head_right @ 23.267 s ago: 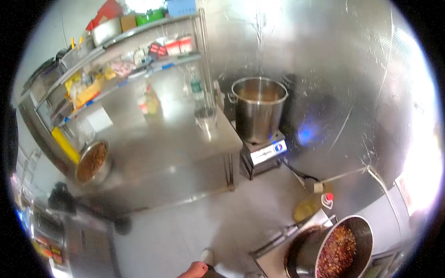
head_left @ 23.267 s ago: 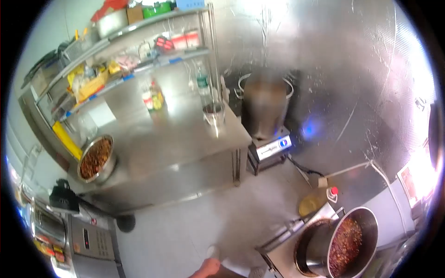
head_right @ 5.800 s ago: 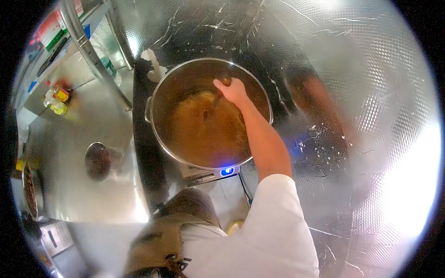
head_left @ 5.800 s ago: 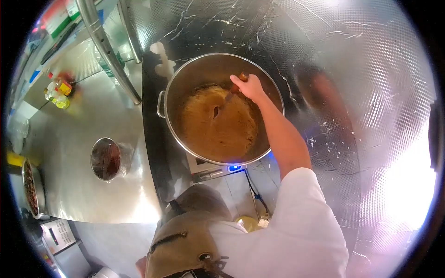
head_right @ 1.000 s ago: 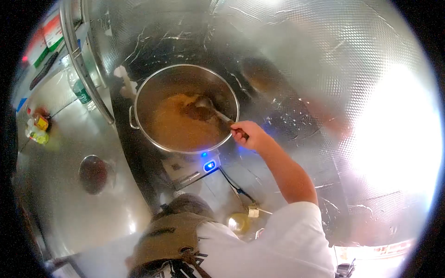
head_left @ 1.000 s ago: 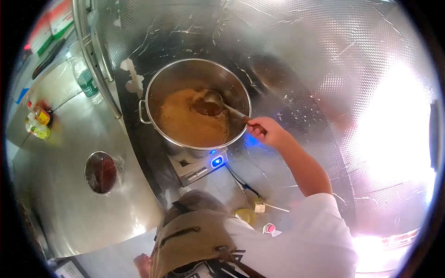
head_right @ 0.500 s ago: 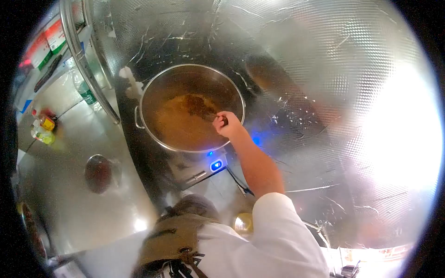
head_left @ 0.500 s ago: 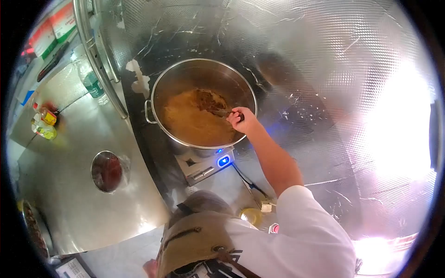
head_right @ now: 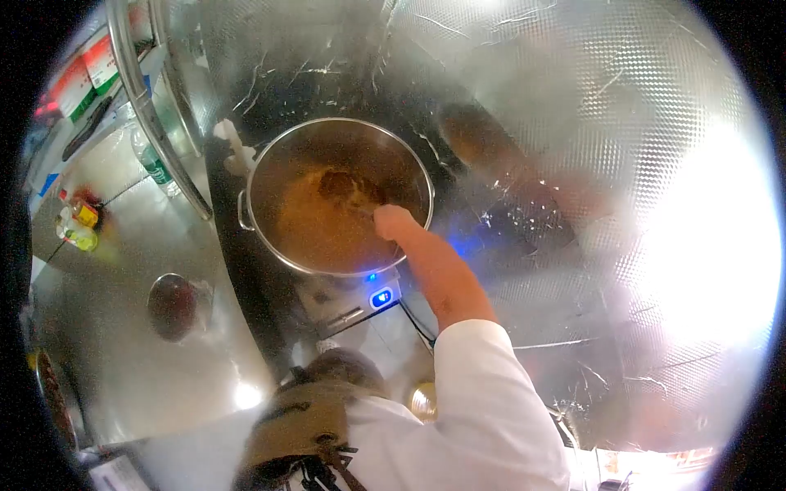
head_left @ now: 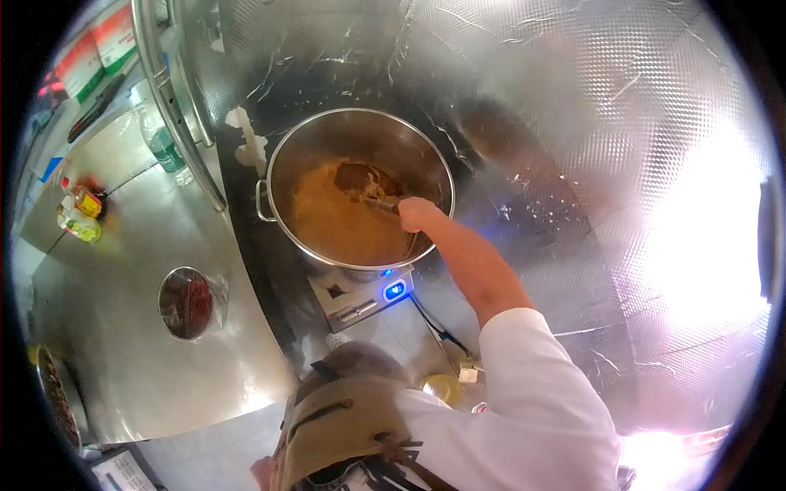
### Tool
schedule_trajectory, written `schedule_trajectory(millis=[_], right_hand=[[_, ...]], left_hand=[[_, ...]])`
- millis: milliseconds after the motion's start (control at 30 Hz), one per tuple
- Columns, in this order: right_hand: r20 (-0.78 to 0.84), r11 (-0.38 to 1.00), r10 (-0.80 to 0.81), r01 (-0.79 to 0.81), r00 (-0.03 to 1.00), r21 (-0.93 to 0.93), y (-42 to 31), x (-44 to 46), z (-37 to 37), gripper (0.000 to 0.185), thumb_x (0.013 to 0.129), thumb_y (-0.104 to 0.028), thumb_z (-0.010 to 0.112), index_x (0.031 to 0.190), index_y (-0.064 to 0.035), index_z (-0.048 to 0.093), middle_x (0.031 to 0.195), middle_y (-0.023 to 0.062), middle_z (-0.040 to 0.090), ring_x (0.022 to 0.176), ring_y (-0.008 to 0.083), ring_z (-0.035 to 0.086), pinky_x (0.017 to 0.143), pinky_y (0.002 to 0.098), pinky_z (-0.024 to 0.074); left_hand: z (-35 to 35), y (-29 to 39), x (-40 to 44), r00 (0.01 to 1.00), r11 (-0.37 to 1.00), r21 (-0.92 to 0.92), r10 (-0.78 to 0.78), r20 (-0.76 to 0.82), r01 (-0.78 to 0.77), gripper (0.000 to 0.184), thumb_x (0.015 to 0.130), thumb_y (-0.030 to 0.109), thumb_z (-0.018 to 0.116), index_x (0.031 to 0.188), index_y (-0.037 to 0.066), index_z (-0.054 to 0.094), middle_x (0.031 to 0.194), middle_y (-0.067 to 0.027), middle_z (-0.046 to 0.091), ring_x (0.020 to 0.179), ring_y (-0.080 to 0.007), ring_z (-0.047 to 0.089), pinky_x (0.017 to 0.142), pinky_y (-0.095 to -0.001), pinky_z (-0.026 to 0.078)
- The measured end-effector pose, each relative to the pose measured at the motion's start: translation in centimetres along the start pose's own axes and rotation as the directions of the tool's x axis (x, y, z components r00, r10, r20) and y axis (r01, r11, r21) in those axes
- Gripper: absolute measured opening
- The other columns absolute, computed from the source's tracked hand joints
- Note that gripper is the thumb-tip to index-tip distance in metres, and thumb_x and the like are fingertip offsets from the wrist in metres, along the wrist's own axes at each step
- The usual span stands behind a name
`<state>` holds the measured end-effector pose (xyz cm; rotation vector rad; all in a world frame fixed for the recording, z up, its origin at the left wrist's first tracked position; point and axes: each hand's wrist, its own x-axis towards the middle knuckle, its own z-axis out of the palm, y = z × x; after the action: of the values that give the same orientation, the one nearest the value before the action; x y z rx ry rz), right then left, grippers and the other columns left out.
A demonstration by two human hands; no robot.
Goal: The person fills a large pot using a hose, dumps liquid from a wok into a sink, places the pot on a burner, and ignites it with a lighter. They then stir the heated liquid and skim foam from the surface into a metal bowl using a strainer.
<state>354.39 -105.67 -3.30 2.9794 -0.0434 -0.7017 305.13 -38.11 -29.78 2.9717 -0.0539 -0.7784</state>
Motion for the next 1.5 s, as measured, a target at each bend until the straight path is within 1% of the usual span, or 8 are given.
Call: schedule_trajectory(millis=[267,500,833,1033,1167,1367,1467,1500], right_hand=[[-0.166,0.996,0.006,0.010,0.986,0.093,2.1,1.8,0.8,0.013,0.068,-0.006,0.059,0.074,0.0052,0.064,0.073,0.0190,0.065,0.070,0.0319,0.065,0.057,0.0415,0.0503],[0.325,0.182,0.204,-0.361,0.924,0.915,2.9,-2.9,-8.1,0.018,0.075,-0.005,0.063,0.062,0.0030,0.052,0.056,0.0105,0.051,0.043,0.0136,0.043,0.036,0.0274,0.0310],[-0.408,0.897,0.036,0.151,0.912,0.416,3.9,-11.9,-2.9,0.019,0.076,-0.015,0.061,0.086,0.0002,0.059,0.066,0.0121,0.056,0.058,0.0208,0.056,0.053,0.0346,0.0433],[-0.435,0.840,0.224,0.054,0.872,0.540,0.3,-18.7,0.7,0.034,0.077,-0.016,0.062,0.108,-0.0038,0.056,0.082,0.0183,0.060,0.074,0.0324,0.060,0.067,0.0385,0.0461],[-0.442,0.777,0.320,0.035,0.838,0.629,-0.8,-21.0,2.7,0.037,0.078,-0.013,0.062,0.113,-0.0044,0.055,0.089,0.0193,0.062,0.080,0.0344,0.060,0.070,0.0379,0.0465],[-0.413,0.691,0.399,0.027,0.819,0.722,-1.8,-22.4,5.0,0.039,0.079,-0.013,0.062,0.117,-0.0037,0.054,0.088,0.0163,0.062,0.079,0.0256,0.061,0.071,0.0350,0.0469],[-0.435,0.678,0.398,0.061,0.808,0.733,-2.0,-22.1,6.6,0.041,0.080,-0.014,0.063,0.118,-0.0016,0.053,0.089,0.0157,0.062,0.080,0.0225,0.061,0.072,0.0337,0.0473],[-0.440,0.662,0.407,0.073,0.800,0.746,-2.1,-21.8,7.4,0.043,0.080,-0.015,0.063,0.118,-0.0005,0.052,0.090,0.0160,0.062,0.081,0.0224,0.061,0.073,0.0335,0.0475]], left_hand=[[-3.1,0.7,0.2,0.998,0.992,-0.124,0.007,-0.067,-0.016,0.018,0.066,0.027,0.061,0.057,0.011,0.062,0.056,-0.0111,0.058,0.054,-0.0324,0.057,0.050,-0.0437,0.044],[-3.1,0.1,0.6,0.999,0.998,-0.050,0.037,-0.031,-0.038,0.018,0.066,0.026,0.060,0.055,0.011,0.061,0.055,-0.0109,0.058,0.054,-0.0324,0.057,0.049,-0.0437,0.043],[-3.4,0.5,1.2,0.996,0.996,0.011,0.091,-0.001,-0.091,0.016,0.064,0.024,0.060,0.054,0.011,0.061,0.055,-0.0114,0.058,0.053,-0.0326,0.058,0.048,-0.0433,0.043],[-8.8,3.1,1.8,0.998,0.995,0.086,0.037,0.042,-0.040,0.017,0.065,0.025,0.058,0.057,0.010,0.061,0.055,-0.0080,0.059,0.052,-0.0276,0.059,0.047,-0.0425,0.043],[-4.1,-2.1,3.6,0.927,0.658,-0.668,-0.134,0.349,0.347,0.015,0.070,0.020,0.057,0.060,0.009,0.058,0.056,-0.0023,0.058,0.047,-0.0177,0.055,0.042,-0.0361,0.040],[-1.4,-6.7,5.8,0.975,0.834,-0.541,0.193,0.106,-0.106,0.019,0.075,0.004,0.057,0.059,0.009,0.047,0.055,-0.0011,0.050,0.047,-0.0103,0.049,0.037,-0.0240,0.034],[-11.5,-0.1,5.0,0.832,0.005,-0.870,-0.294,0.470,0.493,0.016,0.074,0.004,0.059,0.060,0.007,0.049,0.055,-0.0017,0.051,0.046,-0.0115,0.049,0.037,-0.0253,0.035],[-10.3,-0.5,4.9,0.863,0.098,-0.891,-0.317,0.394,0.443,0.015,0.074,0.004,0.058,0.061,0.006,0.050,0.056,-0.0027,0.051,0.045,-0.0121,0.050,0.037,-0.0254,0.036]])
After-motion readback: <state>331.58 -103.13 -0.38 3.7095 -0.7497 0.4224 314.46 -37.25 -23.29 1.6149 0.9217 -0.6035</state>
